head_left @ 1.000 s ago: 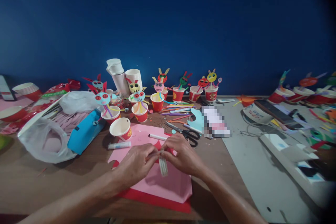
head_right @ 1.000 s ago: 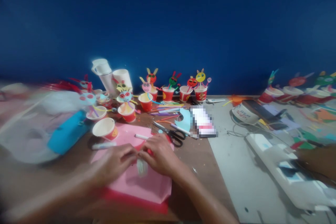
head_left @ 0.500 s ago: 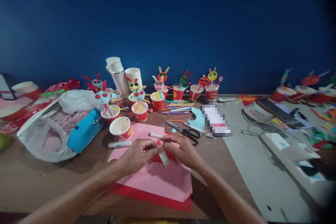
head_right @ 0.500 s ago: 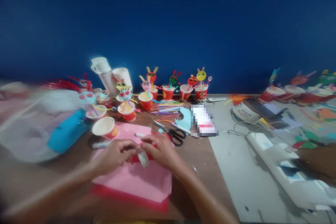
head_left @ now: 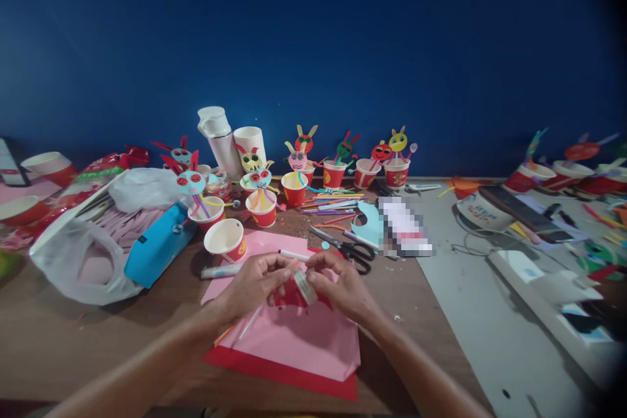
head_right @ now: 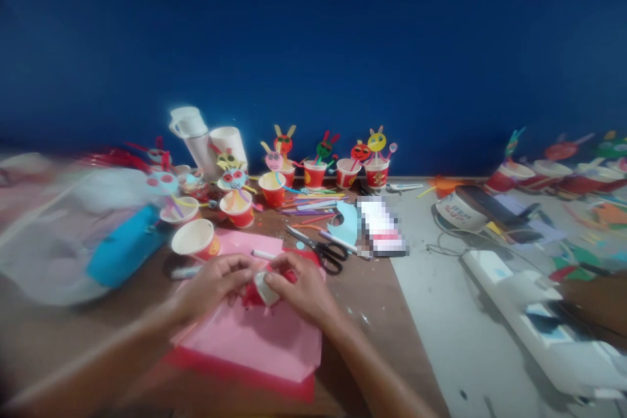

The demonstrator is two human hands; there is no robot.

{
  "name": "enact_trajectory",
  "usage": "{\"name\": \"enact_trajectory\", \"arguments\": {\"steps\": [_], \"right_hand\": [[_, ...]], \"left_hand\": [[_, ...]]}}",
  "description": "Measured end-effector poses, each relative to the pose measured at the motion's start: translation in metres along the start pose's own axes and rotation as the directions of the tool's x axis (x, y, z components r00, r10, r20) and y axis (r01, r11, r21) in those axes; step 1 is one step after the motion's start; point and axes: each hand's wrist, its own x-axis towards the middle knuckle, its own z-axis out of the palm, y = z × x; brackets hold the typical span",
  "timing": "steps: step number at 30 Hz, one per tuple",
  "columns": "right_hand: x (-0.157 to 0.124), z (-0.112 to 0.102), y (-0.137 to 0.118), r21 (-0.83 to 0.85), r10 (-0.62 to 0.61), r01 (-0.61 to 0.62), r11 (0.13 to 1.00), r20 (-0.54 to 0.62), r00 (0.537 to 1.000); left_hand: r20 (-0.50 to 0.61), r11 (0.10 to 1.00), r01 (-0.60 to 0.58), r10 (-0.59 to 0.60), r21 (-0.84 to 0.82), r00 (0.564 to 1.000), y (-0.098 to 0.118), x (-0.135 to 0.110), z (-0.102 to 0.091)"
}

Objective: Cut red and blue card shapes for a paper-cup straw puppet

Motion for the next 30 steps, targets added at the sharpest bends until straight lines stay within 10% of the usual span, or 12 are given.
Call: {"name": "enact_trajectory", "arguments": {"steps": [8,30], "right_hand": [[-0.002,0.008,-0.001,-0.353,-0.09,0.059,0.934,-0.071,0.993],[-0.006,0.019,0.001,-0.563,-0.311,0.208,0.8,-0.092,0.946]], "left_hand": [[-0.063,0.998,0.0,-0.004,-0.055,0.998,0.0,0.002,0.001],[-0.049,0.971,0.017,-0.03,-0.239,0.998,-0.011,0.007,0.005]]}}
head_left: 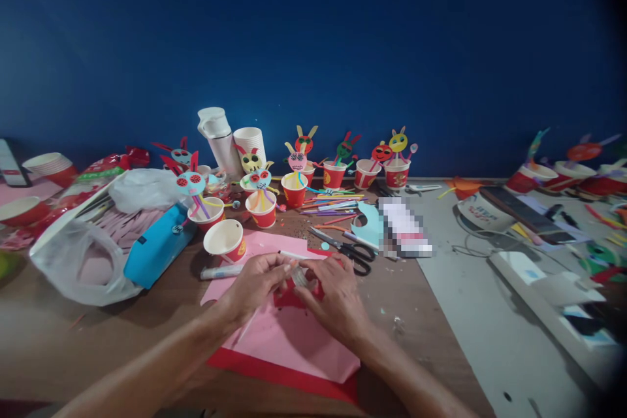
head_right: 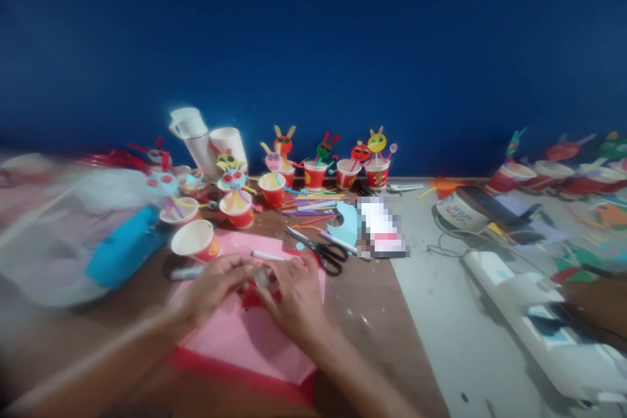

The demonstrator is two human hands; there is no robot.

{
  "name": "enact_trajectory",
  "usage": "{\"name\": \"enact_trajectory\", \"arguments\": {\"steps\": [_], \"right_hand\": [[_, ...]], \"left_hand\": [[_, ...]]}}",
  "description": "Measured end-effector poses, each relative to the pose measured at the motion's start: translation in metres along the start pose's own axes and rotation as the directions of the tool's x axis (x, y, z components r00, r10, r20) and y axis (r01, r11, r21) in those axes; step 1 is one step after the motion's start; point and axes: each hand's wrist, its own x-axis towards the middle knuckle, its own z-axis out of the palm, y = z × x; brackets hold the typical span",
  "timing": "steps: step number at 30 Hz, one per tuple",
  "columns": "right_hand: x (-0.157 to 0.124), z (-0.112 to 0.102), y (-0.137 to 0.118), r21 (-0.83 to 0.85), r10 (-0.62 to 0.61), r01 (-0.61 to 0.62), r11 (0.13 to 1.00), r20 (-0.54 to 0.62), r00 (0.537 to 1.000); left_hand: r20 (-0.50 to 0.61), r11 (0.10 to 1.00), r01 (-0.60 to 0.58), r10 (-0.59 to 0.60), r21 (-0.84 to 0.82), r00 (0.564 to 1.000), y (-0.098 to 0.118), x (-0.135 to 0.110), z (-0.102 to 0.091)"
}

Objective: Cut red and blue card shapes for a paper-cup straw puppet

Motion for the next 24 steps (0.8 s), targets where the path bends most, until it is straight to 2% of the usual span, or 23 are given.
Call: {"name": "enact_trajectory", "arguments": {"steps": [8,10,14,17,24], "right_hand": [[0.0,-0.002,0.005,-0.045,0.09,-0.086,0.995,0.079,0.993],[0.001,-0.003,0.007,0.011,0.115,-0.117,0.993,0.119,0.986],[0.001,-0.006,0.011,0.237,0.139,-0.175,0.956,0.163,0.977],[0.001,-0.006,0.012,0.291,0.138,-0.18,0.94,0.159,0.978],[0.001,-0.006,0.005,0.222,0.116,-0.135,0.966,0.096,0.989]], "left_hand": [[0.056,0.999,0.023,-0.021,-0.035,0.998,0.002,-0.005,0.006],[0.089,0.999,0.035,-0.031,-0.037,0.996,0.002,-0.007,0.005],[0.142,0.996,0.074,-0.065,-0.056,0.988,0.003,-0.008,0.002],[0.17,0.988,0.12,-0.102,-0.1,0.98,0.005,-0.008,0.0],[0.188,0.977,0.148,-0.118,-0.152,0.975,0.002,-0.008,-0.002]]}}
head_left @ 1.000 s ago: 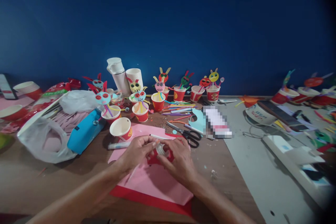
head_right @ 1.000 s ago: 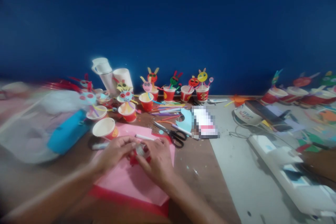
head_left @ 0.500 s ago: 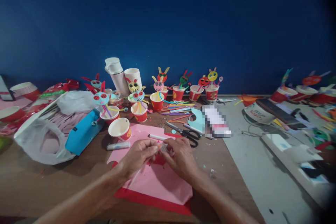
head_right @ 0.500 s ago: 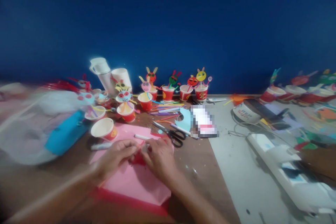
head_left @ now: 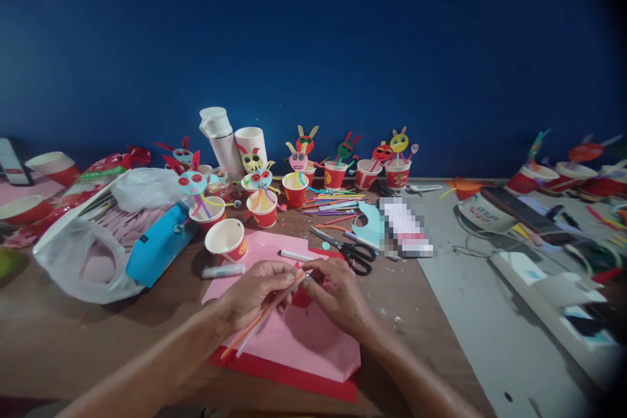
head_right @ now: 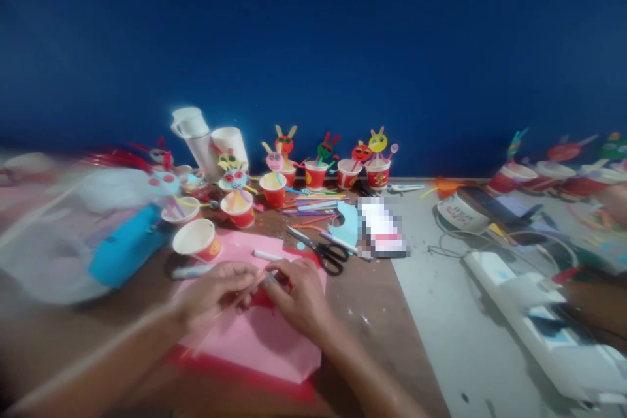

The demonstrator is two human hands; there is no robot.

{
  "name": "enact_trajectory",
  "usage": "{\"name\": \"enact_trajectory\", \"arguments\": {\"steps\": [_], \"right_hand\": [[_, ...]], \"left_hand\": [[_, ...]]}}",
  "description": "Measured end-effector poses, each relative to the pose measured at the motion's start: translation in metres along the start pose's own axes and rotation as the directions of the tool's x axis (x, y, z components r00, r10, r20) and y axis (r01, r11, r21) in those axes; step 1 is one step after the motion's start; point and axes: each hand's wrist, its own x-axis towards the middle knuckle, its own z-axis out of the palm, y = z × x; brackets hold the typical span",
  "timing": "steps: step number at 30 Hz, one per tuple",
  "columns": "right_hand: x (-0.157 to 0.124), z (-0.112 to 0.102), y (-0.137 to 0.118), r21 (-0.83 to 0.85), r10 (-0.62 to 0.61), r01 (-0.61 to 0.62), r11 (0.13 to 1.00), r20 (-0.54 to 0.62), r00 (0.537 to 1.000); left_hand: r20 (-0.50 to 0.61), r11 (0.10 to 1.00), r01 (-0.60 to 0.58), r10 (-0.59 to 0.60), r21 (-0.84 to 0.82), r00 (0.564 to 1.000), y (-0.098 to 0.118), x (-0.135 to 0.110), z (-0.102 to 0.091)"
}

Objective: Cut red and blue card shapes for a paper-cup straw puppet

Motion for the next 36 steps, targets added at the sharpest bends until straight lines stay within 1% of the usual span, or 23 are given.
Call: {"name": "enact_trajectory", "arguments": {"steps": [9,13,18,21,24,27,31,36], "right_hand": [[0.0001,0.0016,-0.0033,-0.023,-0.009,0.008,1.0,-0.026,1.0],[-0.0009,0.004,-0.0006,-0.014,-0.045,0.045,0.999,-0.037,0.998],[-0.0025,0.0026,-0.0007,0.016,-0.084,0.085,0.996,-0.035,0.996],[-0.0031,0.0017,-0.0022,0.037,-0.114,0.114,0.993,-0.01,0.993],[-0.0036,0.0022,-0.0015,0.045,-0.141,0.14,0.989,0.024,0.99],[-0.0037,0.0032,0.0009,0.043,-0.153,0.152,0.987,0.04,0.987],[-0.0031,0.004,0.0034,0.046,-0.16,0.158,0.986,0.053,0.986],[-0.0027,0.0044,0.0037,0.059,-0.159,0.157,0.986,0.037,0.987]], "left_hand": [[-0.003,1.0,-0.005,0.005,-0.025,1.0,-0.0015,-0.0007,0.0012],[0.009,0.999,0.037,-0.036,-0.035,0.999,-0.0036,-0.0009,0.0015],[0.059,0.995,0.092,-0.091,-0.027,0.994,-0.0031,-0.0014,0.0001],[0.108,0.986,0.159,-0.153,-0.055,0.982,-0.0016,-0.0019,-0.0013],[0.136,0.978,0.197,-0.187,-0.066,0.973,-0.0011,-0.0025,-0.0024],[0.13,0.98,0.19,-0.182,-0.055,0.975,-0.0028,-0.003,-0.0033],[0.133,0.991,0.133,-0.128,-0.029,0.983,-0.0053,-0.0028,-0.0043],[0.144,0.992,0.129,-0.127,-0.002,0.981,-0.0026,-0.0024,-0.0044]]}}
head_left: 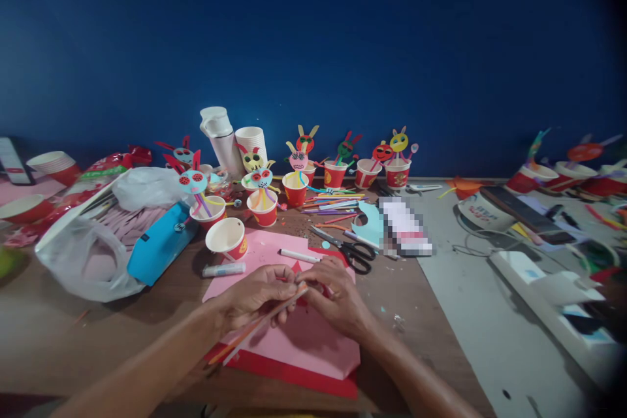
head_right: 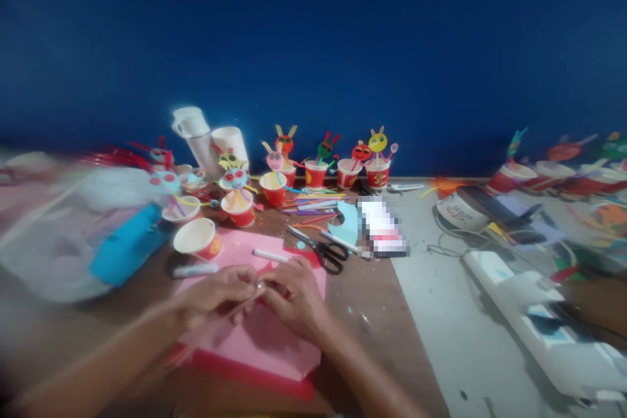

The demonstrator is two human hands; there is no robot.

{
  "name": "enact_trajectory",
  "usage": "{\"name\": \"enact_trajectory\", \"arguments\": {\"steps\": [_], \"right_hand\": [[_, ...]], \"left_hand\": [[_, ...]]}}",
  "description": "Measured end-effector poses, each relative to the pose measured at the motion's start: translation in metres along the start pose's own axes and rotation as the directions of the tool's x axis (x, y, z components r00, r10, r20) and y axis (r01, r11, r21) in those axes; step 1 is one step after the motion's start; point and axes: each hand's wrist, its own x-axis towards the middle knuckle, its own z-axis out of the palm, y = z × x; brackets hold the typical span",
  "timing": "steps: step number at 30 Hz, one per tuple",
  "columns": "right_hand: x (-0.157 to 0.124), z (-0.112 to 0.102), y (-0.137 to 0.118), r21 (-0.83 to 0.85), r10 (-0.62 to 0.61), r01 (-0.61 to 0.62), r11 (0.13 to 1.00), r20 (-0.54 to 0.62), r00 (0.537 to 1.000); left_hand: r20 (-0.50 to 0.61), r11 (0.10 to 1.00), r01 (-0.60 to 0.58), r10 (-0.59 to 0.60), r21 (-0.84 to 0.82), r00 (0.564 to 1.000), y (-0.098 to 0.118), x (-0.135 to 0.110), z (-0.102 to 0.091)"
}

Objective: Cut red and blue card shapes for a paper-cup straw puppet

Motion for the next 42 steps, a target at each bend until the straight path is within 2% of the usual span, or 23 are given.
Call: {"name": "enact_trajectory", "arguments": {"steps": [2,5,8,10,14,19,28,34,42], "right_hand": [[0.0,-0.001,-0.001,0.01,0.008,-0.008,1.0,0.0,1.0],[0.002,-0.003,-0.002,0.005,0.036,-0.036,0.999,0.003,0.999],[0.002,-0.004,-0.004,0.002,0.064,-0.064,0.998,-0.014,0.998],[0.002,-0.005,-0.005,0.008,0.083,-0.082,0.997,-0.025,0.996],[0.002,-0.004,-0.006,-0.018,0.116,-0.117,0.993,-0.042,0.992],[0.002,-0.004,-0.008,-0.006,0.138,-0.138,0.99,-0.019,0.99],[0.004,-0.01,-0.008,0.19,0.123,-0.127,0.974,0.031,0.992],[0.002,-0.009,-0.002,0.13,0.234,-0.238,0.962,0.043,0.971],[0.003,-0.008,0.0,0.106,0.266,-0.27,0.957,0.051,0.963]], "left_hand": [[-0.02,1.0,-0.005,0.005,0.027,1.0,0.001,0.0,0.002],[-0.124,0.99,-0.063,0.079,0.13,0.989,0.001,-0.001,0.007],[-0.249,0.949,-0.086,0.166,0.303,0.954,-0.001,-0.001,0.01],[-0.292,0.906,-0.085,0.221,0.415,0.931,-0.003,-0.001,0.011],[-0.266,0.826,-0.168,0.355,0.538,0.896,-0.006,-0.002,0.012],[-0.24,0.782,-0.251,0.451,0.571,0.86,-0.009,-0.001,0.017],[-0.212,0.932,-0.15,0.228,0.33,0.95,0.002,0.001,0.009],[-0.225,0.975,-0.113,0.156,0.194,0.962,0.002,0.0,0.007],[-0.22,0.992,-0.087,0.106,0.094,0.97,0.002,0.0,0.007]]}}
